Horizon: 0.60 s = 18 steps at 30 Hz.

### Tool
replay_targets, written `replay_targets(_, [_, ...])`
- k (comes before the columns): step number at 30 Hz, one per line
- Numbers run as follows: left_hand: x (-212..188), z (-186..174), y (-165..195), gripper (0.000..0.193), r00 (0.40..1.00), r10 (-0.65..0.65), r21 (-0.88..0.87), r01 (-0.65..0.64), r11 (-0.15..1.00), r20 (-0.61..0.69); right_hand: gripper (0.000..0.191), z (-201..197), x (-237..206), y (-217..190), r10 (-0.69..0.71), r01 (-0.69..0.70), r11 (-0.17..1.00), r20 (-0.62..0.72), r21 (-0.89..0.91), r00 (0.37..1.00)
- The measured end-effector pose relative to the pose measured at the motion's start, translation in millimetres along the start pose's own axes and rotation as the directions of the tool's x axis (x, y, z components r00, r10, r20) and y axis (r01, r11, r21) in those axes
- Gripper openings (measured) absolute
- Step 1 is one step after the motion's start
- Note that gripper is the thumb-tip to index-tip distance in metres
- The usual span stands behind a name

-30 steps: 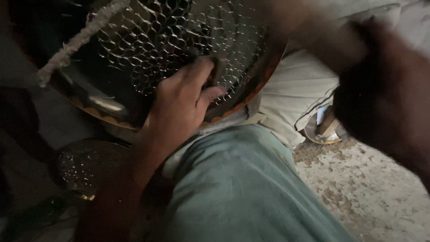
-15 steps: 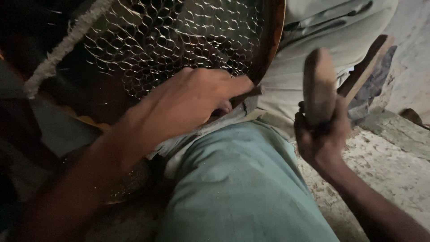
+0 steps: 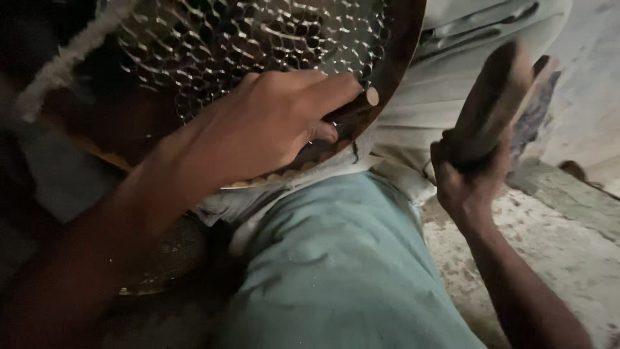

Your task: The person hammers a round metal plate resting on their lap to create a textured pattern. They use a small metal punch held in the left hand and a wooden mallet in the right hand, striking the punch repeatedly across the plate surface.

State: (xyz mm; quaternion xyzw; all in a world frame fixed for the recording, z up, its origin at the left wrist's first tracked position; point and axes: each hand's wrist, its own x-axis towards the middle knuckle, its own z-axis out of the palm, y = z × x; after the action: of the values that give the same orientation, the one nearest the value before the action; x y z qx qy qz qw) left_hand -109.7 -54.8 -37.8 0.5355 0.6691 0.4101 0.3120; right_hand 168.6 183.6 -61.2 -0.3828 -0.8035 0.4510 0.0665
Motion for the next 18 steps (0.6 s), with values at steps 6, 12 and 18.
replay_targets(6, [-3,-19,3,0.04,0.998,0.001,-0.186,-0.011,0.983,-0.056,0.037,20,5,-2,0.087,-0.087,0.996,-0.023,0.015,0.996])
replay_targets(12, [-19,-27,-12,0.043,0.987,-0.133,-0.073,0.14,0.988,0.094,0.042,30,-10,-7,0.083,-0.083,0.994,0.013,0.073,0.996])
replay_targets(18, [-64,-3,-38,0.041,0.986,-0.12,-0.109,0.107,0.988,-0.119,0.042,24,-25,-12,-0.008,0.012,0.984,0.02,-0.18,1.0])
